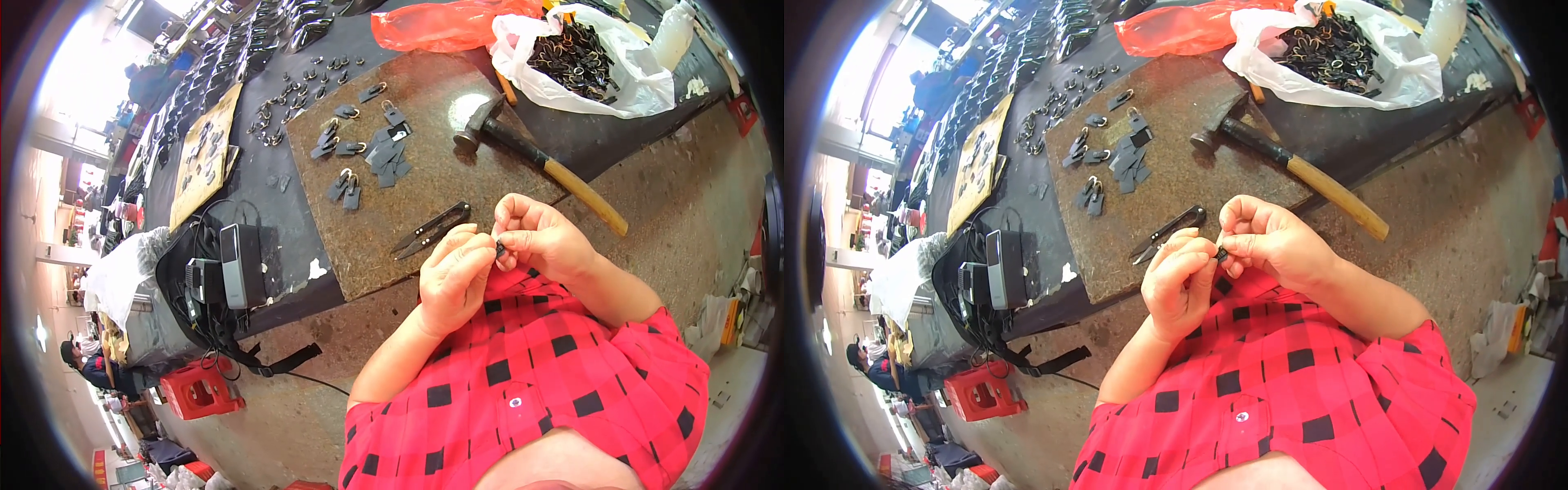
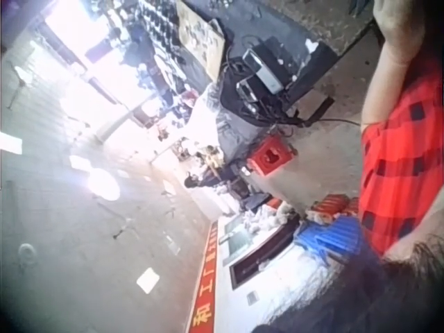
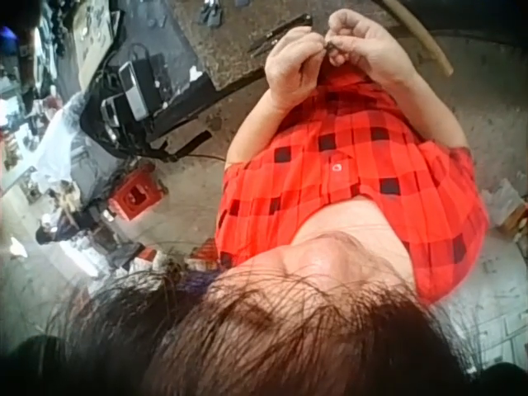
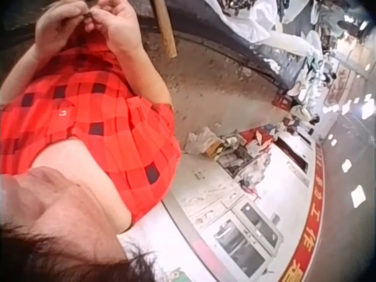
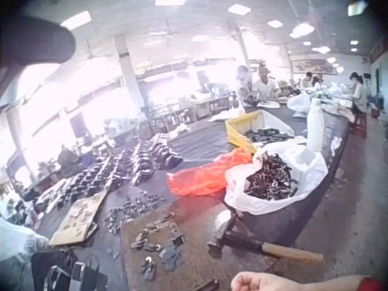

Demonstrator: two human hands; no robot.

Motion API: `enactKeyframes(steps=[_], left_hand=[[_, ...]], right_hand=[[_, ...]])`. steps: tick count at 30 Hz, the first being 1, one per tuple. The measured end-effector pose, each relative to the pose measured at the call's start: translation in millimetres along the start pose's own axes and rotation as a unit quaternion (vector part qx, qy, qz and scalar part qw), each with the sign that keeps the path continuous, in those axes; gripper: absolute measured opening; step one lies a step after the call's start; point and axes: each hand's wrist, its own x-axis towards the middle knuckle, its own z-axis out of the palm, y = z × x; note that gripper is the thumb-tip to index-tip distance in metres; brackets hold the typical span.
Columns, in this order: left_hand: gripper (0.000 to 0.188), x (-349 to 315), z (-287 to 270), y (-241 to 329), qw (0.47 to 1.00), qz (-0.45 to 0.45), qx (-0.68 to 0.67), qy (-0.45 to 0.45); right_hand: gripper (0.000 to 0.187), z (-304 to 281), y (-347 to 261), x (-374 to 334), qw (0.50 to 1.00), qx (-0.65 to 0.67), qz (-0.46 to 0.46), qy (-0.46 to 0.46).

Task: Attaching metal buckles to small leather straps for shoe manufacturing using a hammer.

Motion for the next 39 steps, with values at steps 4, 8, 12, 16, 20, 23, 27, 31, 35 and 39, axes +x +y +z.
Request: enactKeyframes(steps=[4,8,12,16,20,23,27,31,35,39], left_hand=[[0.019,-4.1,0.5,-1.1,0.999,0.029,0.031,-0.014],[0.024,-6.9,-3.1,-0.4,0.997,0.043,0.049,-0.031],[0.035,-0.6,-6.2,-0.7,0.996,0.014,0.055,-0.069],[0.022,4.2,-11.0,-1.7,0.996,0.024,0.043,-0.072],[0.019,7.5,-6.6,1.0,0.996,0.037,0.064,-0.059],[0.020,3.1,0.5,4.7,0.995,0.007,0.091,-0.028],[0.032,-14.6,21.0,-1.2,0.991,-0.085,-0.041,0.097],[0.032,-21.6,30.4,-2.0,0.975,-0.126,-0.124,0.133],[0.032,-26.7,31.3,-2.4,0.962,-0.166,-0.178,0.120],[0.029,-24.5,33.5,-3.6,0.971,-0.147,-0.154,0.111]], right_hand=[[0.015,-0.1,-2.5,-0.9,1.000,0.014,0.024,-0.001],[0.012,-2.1,-2.5,0.9,0.999,-0.036,0.022,-0.007],[0.013,-1.5,-0.9,-0.6,0.997,-0.082,0.001,0.006],[0.014,3.6,-1.9,-2.3,0.998,-0.068,0.000,0.011],[0.014,3.8,4.7,-3.6,0.999,-0.044,-0.003,0.010],[0.013,6.9,7.9,-4.1,0.999,-0.024,-0.023,0.026],[0.012,12.3,14.3,-3.4,0.996,-0.032,-0.064,0.059],[0.012,8.1,20.8,-6.6,0.994,-0.035,-0.074,0.071],[0.014,9.8,21.7,-11.4,0.995,-0.014,-0.067,0.069],[0.015,5.1,19.9,-15.0,0.992,-0.088,-0.076,0.051]])
